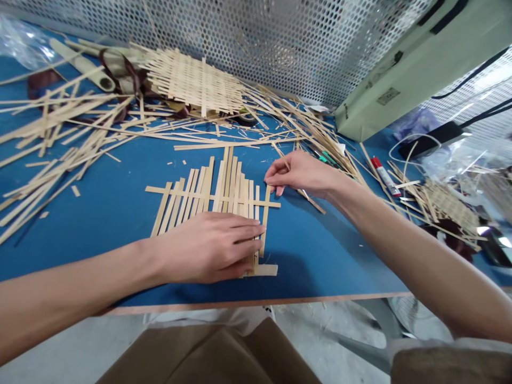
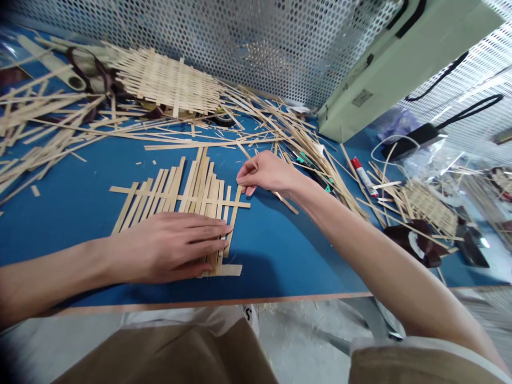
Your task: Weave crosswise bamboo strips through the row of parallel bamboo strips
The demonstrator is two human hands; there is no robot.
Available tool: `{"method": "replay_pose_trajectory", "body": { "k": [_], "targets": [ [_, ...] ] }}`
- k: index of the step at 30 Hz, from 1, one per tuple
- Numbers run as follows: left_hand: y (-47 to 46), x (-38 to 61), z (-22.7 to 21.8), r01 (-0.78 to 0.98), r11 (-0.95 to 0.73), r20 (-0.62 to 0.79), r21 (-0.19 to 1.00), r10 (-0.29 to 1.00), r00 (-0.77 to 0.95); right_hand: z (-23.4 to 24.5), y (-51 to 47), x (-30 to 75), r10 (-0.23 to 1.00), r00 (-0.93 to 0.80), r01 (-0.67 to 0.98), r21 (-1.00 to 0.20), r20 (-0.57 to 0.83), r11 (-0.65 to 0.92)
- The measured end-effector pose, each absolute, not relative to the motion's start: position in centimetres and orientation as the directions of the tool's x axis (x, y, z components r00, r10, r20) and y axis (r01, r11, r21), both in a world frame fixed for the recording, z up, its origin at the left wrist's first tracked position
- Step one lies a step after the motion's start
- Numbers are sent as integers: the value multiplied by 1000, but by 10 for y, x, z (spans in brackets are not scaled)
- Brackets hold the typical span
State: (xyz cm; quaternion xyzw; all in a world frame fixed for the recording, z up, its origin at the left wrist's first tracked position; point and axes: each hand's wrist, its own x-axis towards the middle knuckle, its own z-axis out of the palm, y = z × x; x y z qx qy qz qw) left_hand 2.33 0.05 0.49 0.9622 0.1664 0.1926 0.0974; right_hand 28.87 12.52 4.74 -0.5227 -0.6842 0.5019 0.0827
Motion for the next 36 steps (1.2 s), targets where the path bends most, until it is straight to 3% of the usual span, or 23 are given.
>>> {"method": "replay_pose_trajectory", "body": {
  "k": [29, 36],
  "targets": [
    [0, 23, 5, 283, -926, 329, 252, 356, 875, 50, 111, 281, 746, -530, 660, -748, -404, 64],
    [-3, 23, 6, 310, -911, 301, 272, 386, 872, 51, 111, 277, 759, -546, 714, -671, -355, 200]
  ]
}}
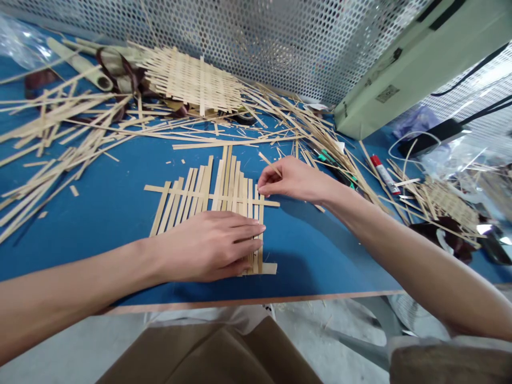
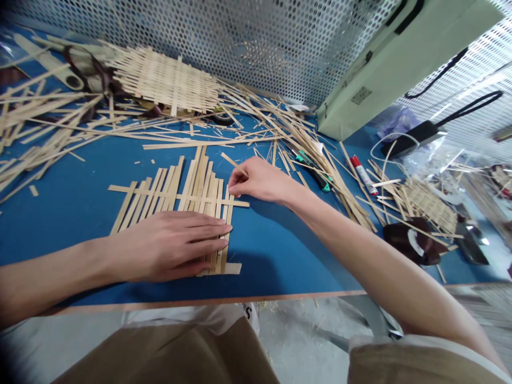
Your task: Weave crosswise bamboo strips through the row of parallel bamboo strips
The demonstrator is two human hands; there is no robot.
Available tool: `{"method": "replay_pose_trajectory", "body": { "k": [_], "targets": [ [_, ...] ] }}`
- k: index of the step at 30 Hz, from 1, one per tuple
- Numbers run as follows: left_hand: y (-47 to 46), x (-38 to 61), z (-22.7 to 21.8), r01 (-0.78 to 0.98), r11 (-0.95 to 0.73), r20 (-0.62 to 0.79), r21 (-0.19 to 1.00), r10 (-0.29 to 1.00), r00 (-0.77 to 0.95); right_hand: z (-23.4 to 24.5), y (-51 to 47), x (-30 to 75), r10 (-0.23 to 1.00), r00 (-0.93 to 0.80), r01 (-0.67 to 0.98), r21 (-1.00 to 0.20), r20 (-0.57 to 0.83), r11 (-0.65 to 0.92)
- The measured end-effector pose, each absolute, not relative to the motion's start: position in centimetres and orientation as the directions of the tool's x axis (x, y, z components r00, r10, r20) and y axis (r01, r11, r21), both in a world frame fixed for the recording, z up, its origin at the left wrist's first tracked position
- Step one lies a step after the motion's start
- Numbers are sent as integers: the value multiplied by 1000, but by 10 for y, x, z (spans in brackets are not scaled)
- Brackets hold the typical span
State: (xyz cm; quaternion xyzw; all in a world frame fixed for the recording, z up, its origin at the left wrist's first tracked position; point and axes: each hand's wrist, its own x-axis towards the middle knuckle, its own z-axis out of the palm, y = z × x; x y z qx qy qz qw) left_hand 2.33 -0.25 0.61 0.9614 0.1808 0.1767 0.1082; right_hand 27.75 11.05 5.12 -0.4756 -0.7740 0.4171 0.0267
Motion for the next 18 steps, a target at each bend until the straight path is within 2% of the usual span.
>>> {"method": "replay_pose_trajectory", "body": {
  "k": [4, 10, 18],
  "targets": [
    [0, 24, 3, 277, -936, 319, 217, 336, 886, 51, 108, 274, 783, -536, 751, -602, -315, 272],
    [0, 24, 3, 283, -941, 329, 184, 330, 885, 52, 106, 275, 833, -507, 789, -508, -221, 345],
    [1, 26, 3, 276, -949, 395, 154, 315, 863, 52, 101, 285, 831, -520, 787, -488, -196, 377]
  ]
}}
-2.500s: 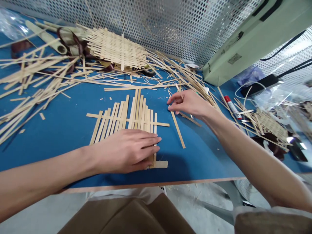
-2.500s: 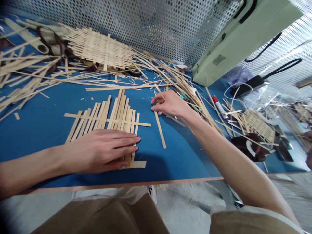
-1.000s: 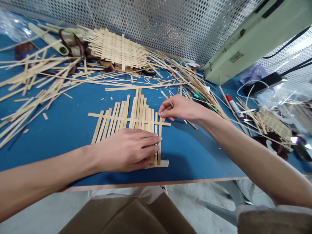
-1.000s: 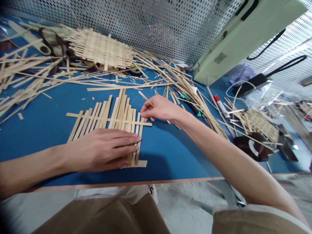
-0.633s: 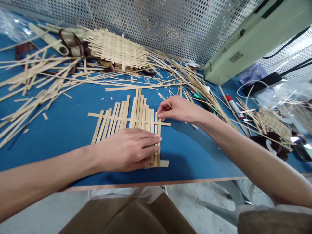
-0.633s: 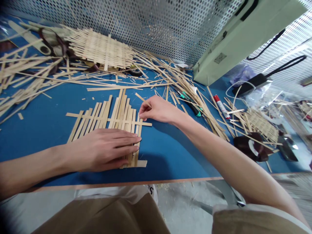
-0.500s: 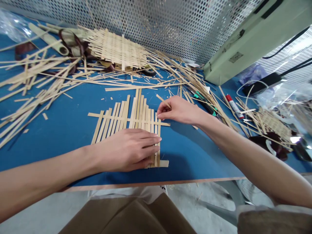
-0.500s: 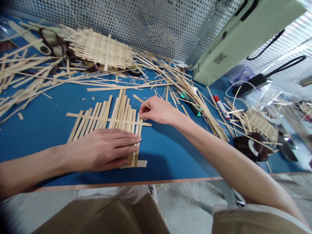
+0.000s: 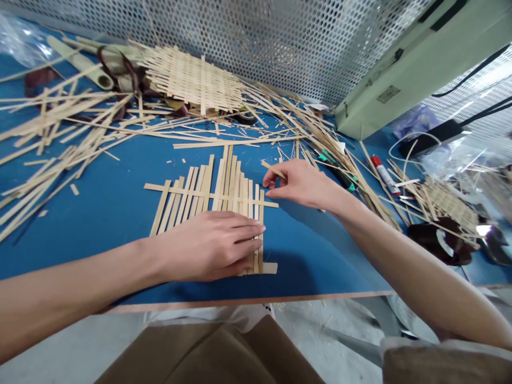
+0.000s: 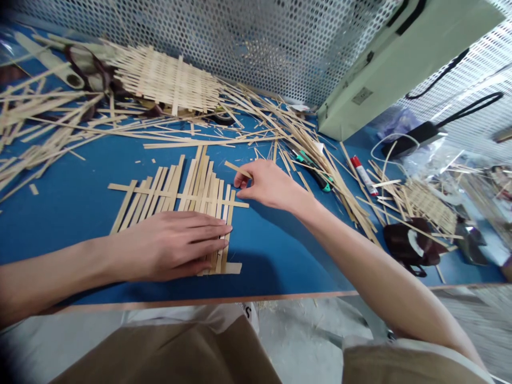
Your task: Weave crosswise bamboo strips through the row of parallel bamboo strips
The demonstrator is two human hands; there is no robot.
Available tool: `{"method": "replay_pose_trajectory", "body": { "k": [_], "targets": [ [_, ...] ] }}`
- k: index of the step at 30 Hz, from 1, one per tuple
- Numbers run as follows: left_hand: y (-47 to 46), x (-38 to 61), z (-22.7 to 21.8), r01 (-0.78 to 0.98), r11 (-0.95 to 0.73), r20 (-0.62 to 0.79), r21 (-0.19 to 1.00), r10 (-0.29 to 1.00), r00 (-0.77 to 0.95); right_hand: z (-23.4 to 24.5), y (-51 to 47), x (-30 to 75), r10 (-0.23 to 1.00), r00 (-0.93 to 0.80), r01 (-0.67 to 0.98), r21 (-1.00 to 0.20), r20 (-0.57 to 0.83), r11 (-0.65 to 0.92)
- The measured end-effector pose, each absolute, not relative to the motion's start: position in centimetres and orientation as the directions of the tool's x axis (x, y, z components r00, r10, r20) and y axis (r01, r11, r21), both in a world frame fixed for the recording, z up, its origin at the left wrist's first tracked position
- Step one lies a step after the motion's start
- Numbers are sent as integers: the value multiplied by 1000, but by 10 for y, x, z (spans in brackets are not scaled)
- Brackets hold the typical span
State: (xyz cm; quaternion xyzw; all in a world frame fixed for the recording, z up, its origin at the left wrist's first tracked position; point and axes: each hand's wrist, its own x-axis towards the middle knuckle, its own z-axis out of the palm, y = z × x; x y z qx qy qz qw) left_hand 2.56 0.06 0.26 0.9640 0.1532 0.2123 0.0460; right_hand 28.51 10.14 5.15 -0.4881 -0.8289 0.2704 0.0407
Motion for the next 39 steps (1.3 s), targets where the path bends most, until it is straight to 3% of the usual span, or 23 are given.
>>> {"method": "replay_pose_trajectory", "body": {
  "k": [13, 16, 18, 21, 26, 32, 39],
  "targets": [
    [0, 25, 4, 281, -945, 380, 170, 326, 866, 55, 97, 286, 841, -517, 755, -545, -156, 364],
    [-1, 24, 7, 275, -944, 397, 184, 328, 857, 67, 93, 295, 904, -397, 671, -721, -156, 170],
    [-2, 22, 10, 254, -952, 435, 171, 304, 848, 75, 90, 304, 929, -309, 522, -853, -205, -15],
    [-2, 21, 11, 204, -967, 490, 150, 252, 835, 80, 83, 315, 925, -292, 354, -926, -241, -130],
    [-2, 22, 8, 151, -975, 480, 163, 212, 851, 72, 72, 325, 949, -216, 359, -923, -229, -141],
    [-2, 23, 6, 148, -978, 444, 143, 198, 874, 63, 71, 328, 921, -228, 335, -913, -317, -231],
    [1, 25, 3, 150, -981, 438, 126, 191, 879, 49, 74, 332, 951, -166, 375, -908, -262, -185]
  ]
}}
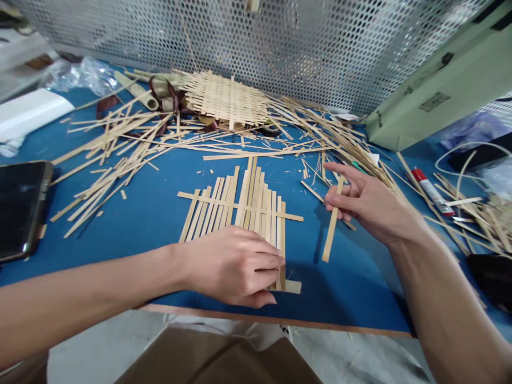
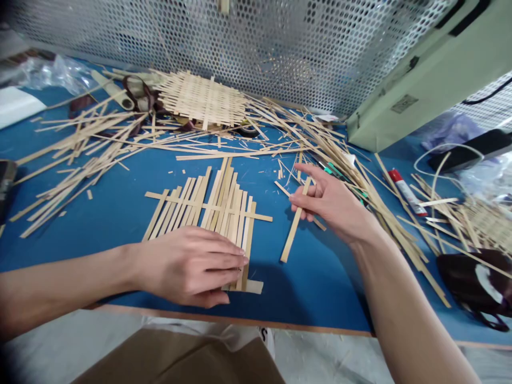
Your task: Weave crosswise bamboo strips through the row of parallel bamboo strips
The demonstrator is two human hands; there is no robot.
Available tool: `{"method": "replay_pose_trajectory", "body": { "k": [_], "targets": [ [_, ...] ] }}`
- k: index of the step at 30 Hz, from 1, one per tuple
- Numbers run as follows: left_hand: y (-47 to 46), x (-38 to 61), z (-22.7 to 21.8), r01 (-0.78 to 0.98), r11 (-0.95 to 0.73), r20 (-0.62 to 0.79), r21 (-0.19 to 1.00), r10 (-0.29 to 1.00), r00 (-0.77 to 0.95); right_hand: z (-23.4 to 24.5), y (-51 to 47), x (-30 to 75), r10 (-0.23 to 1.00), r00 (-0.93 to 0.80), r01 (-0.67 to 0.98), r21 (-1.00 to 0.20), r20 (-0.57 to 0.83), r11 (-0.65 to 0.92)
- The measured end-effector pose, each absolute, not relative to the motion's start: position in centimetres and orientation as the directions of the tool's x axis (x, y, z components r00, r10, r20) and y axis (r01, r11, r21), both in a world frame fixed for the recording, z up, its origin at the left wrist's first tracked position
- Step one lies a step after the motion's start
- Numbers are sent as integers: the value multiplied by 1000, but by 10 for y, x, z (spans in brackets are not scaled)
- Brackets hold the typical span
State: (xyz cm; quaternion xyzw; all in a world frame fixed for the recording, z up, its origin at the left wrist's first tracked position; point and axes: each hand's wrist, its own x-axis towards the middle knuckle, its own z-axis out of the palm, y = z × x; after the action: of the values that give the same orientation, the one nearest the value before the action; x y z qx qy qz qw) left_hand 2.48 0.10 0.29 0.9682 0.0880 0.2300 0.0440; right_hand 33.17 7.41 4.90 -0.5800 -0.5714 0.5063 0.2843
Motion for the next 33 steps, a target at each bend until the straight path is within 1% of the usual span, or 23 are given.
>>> {"method": "replay_pose_trajectory", "body": {
  "k": [3, 6, 10, 12, 15, 17, 21, 27, 30, 33],
  "targets": [
    [2, 25, 4, 167, -977, 456, 135, 210, 865, 47, 74, 331, 938, -189, 400, -895, -290, -197],
    [3, 24, 7, 211, -965, 467, 158, 261, 845, 48, 72, 331, 921, -259, 419, -893, -291, -164],
    [3, 24, 10, 267, -941, 398, 209, 331, 856, 49, 69, 334, 883, -347, 328, -923, -316, -201],
    [2, 24, 10, 271, -934, 373, 231, 342, 862, 47, 67, 333, 861, -392, 293, -931, -323, -215],
    [1, 24, 8, 267, -931, 357, 248, 344, 868, 43, 65, 325, 832, -465, 284, -941, -303, -184],
    [0, 24, 8, 269, -930, 348, 251, 346, 871, 40, 62, 317, 841, -462, 284, -945, -282, -161],
    [0, 24, 8, 270, -930, 349, 251, 347, 870, 36, 58, 305, 878, -400, 298, -943, -263, -147],
    [1, 25, 9, 262, -934, 374, 243, 339, 863, 32, 59, 304, 880, -395, 300, -943, -263, -148],
    [0, 24, 11, 266, -933, 361, 241, 340, 868, 29, 58, 302, 885, -389, 304, -943, -254, -137],
    [-1, 23, 13, 272, -931, 346, 244, 345, 873, 25, 57, 297, 907, -369, 357, -932, -205, -66]
  ]
}}
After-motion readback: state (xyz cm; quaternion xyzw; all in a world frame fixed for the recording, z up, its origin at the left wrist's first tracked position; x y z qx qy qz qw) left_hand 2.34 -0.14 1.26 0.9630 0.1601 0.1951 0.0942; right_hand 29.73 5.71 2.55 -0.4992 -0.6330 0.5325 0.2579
